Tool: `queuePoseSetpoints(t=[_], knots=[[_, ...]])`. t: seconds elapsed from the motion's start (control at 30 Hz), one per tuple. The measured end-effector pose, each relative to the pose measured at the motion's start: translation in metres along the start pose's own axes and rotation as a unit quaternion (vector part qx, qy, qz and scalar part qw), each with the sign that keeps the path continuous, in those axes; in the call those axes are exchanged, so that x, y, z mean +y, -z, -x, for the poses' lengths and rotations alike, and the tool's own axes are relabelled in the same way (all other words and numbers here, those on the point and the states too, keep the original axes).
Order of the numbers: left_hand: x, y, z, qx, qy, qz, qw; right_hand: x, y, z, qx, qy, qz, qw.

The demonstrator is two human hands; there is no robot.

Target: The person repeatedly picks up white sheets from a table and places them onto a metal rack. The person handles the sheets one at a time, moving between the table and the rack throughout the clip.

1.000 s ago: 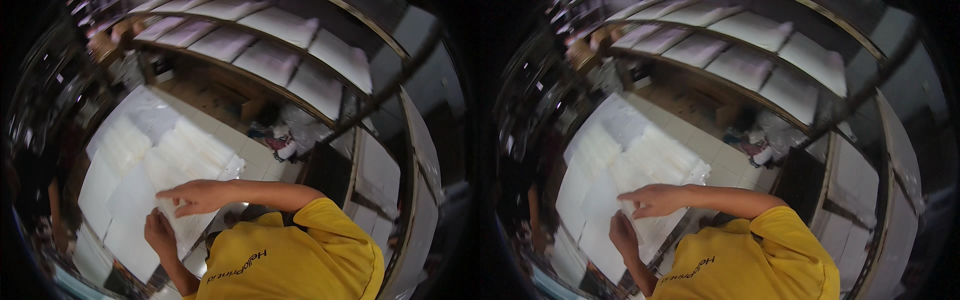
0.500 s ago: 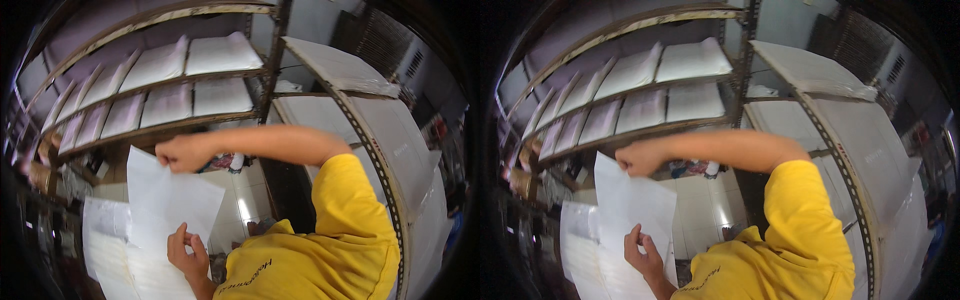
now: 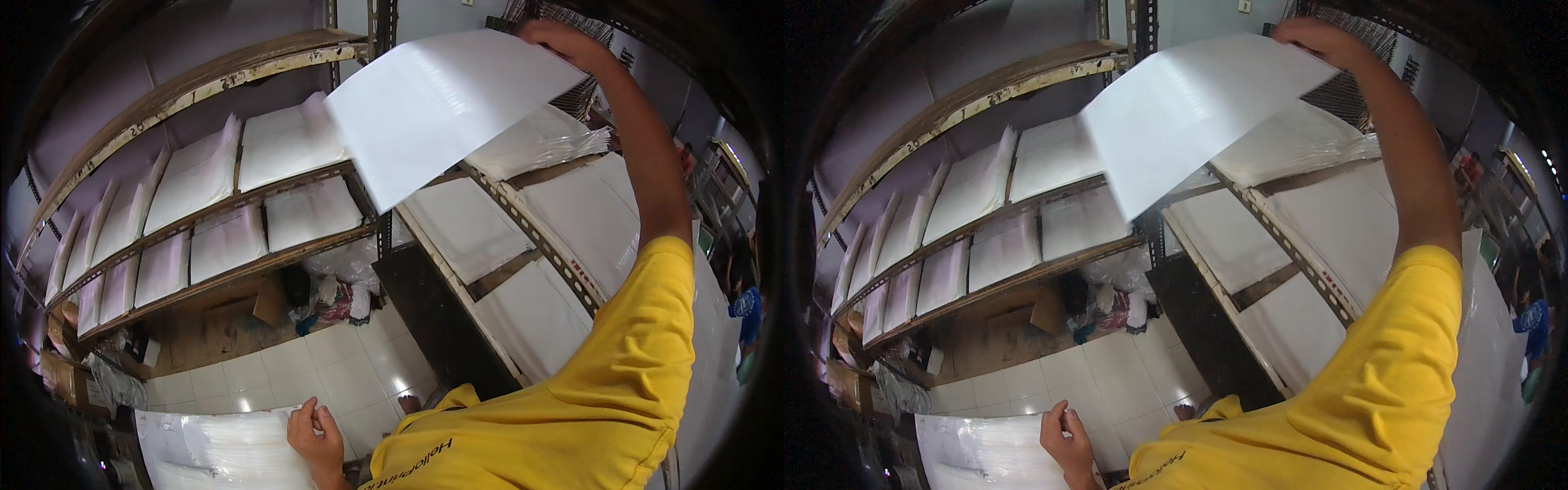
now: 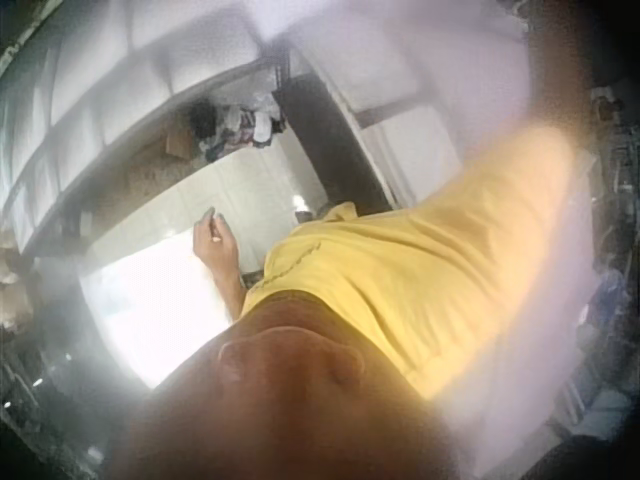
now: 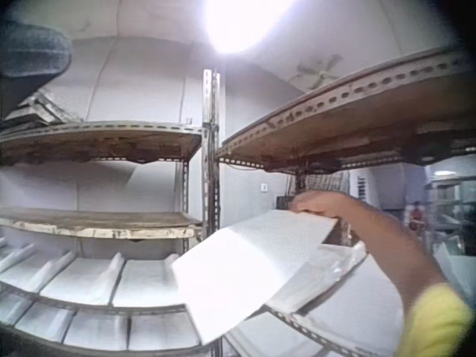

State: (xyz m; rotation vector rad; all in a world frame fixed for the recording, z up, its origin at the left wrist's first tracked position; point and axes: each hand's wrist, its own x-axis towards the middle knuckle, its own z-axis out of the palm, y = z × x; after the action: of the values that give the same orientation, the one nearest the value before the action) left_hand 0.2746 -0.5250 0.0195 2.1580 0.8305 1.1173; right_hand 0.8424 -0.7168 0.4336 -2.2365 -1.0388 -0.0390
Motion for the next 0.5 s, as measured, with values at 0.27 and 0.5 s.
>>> queuePoseSetpoints(t=[0.27,0.5], knots=[[-0.014,-0.025,-0.007,-0.048,0.02,-0.045,0.998,0.204,0.068,0.034,0.234,-0.153,-0.08,0.957],[-0.008,-0.045,-0.017,-0.075,0.014,-0.025,0.997,0.285,0.057,0.038,0.237,-0.392,0.089,0.885]])
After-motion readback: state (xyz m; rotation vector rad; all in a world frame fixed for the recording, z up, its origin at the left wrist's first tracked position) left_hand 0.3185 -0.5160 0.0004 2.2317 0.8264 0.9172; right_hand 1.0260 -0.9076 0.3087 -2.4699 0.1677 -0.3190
